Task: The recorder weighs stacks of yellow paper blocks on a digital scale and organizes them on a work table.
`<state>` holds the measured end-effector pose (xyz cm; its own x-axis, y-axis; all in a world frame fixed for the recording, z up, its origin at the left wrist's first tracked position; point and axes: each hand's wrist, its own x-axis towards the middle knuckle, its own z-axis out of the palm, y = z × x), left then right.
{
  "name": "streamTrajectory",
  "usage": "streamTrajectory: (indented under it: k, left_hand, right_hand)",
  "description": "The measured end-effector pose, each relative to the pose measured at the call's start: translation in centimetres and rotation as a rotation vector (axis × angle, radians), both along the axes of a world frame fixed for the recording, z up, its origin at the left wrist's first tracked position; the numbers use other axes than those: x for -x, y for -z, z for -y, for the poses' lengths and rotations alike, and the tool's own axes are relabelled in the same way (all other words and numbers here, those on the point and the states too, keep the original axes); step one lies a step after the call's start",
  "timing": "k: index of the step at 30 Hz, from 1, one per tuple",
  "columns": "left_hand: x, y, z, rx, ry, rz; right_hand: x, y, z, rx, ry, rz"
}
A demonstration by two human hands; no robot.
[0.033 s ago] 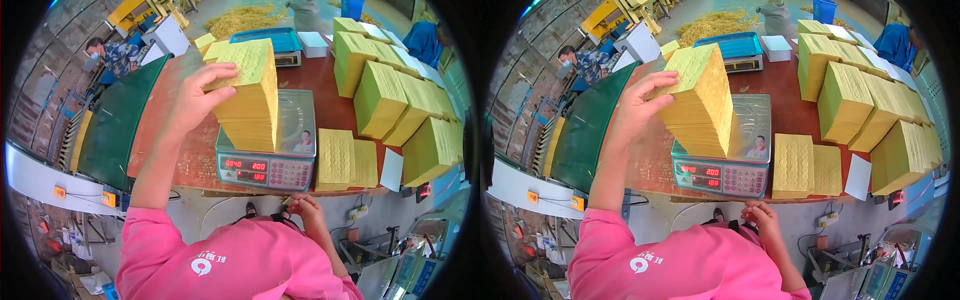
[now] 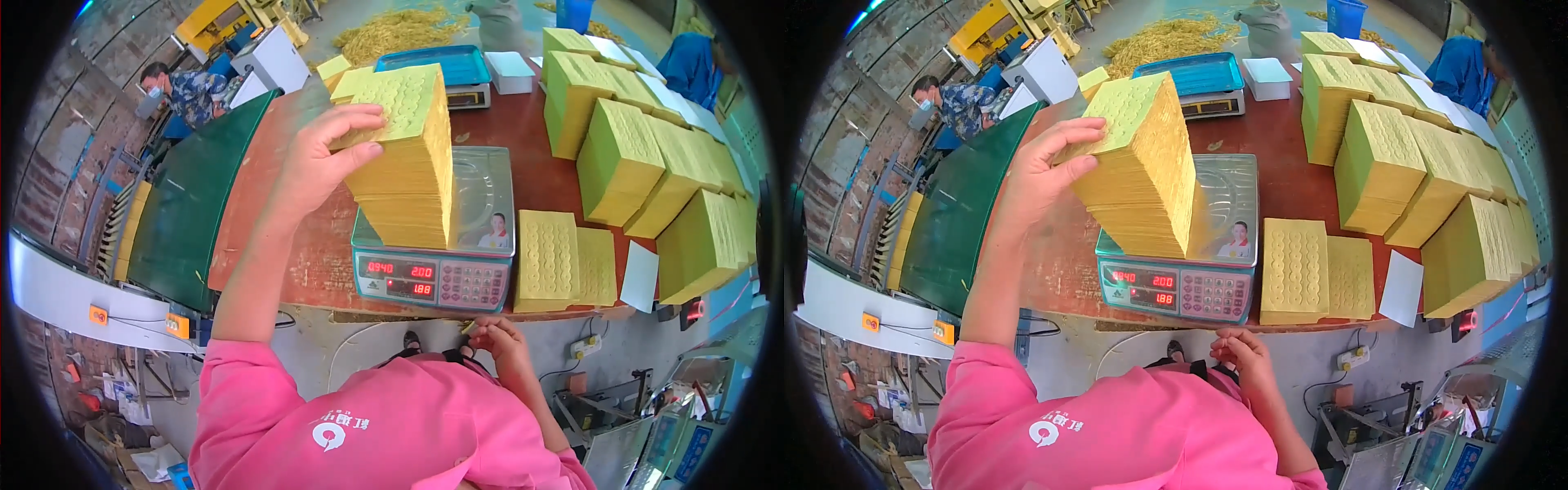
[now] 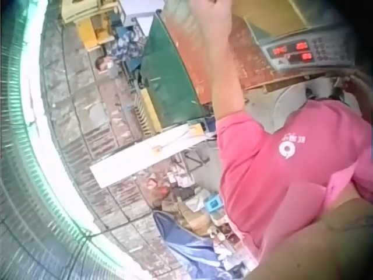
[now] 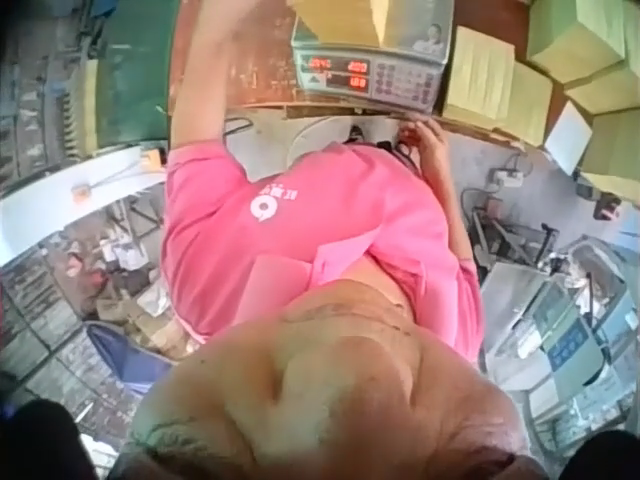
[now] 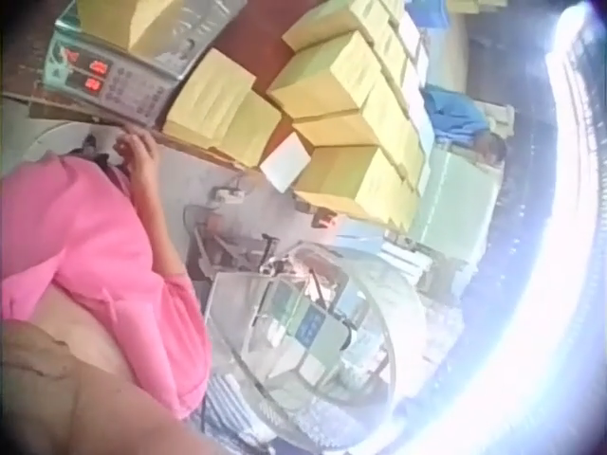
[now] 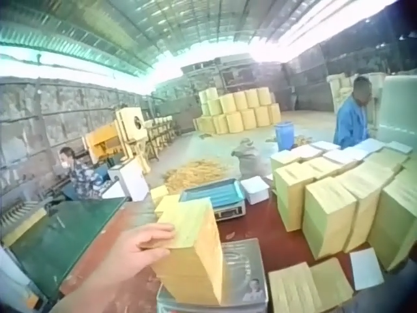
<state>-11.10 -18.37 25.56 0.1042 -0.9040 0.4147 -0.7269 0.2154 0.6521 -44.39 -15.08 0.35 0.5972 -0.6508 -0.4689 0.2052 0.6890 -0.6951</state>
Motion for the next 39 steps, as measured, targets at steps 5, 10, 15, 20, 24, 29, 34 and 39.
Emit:
streamTrajectory:
  k: [5, 10, 15, 20, 24, 29, 34, 39]
  left_hand:
    - [-0.5, 0.2, 0.3, 0.015, 0.021, 0.000]
    - [-1.2, 0.4, 0.3, 0.068, 0.045, 0.010]
    - [-0.2, 0.1, 0.3, 0.117, 0.038, 0.253]
    - [-0.7, 1.1, 0.8, 0.396, -0.003, 0.485]
    - [0.9, 0.4, -0.8, 0.515, -0.031, 0.510]
    - [6.4, 0.1, -5.8, 0.521, 0.293, 0.715]
    - [12.2, 7.1, -6.4, 0.409, 0.659, 0.702]
    - [14.7, 11.1, -4.3, 0.292, 0.574, 0.477]
  right_hand:
    - [-0.1, -0.5, -0.3, -0.006, -0.023, 0.008]
    - [-1.1, -0.8, -1.5, -0.012, -0.048, 0.018]
    - [-2.1, -0.3, -2.6, -0.044, 0.015, 0.002]
    - [-3.0, -0.6, -3.1, 0.006, 0.017, 0.027]
    - [-2.9, -3.3, -2.4, 0.069, 0.036, 0.050]
    - [-2.6, -8.8, -0.3, 0.090, 0.068, 0.497]
    - [-0.6, -12.7, 1.7, 0.107, 0.259, 0.382]
    - [4.5, -11.0, 6.6, 0.250, 0.423, -0.013]
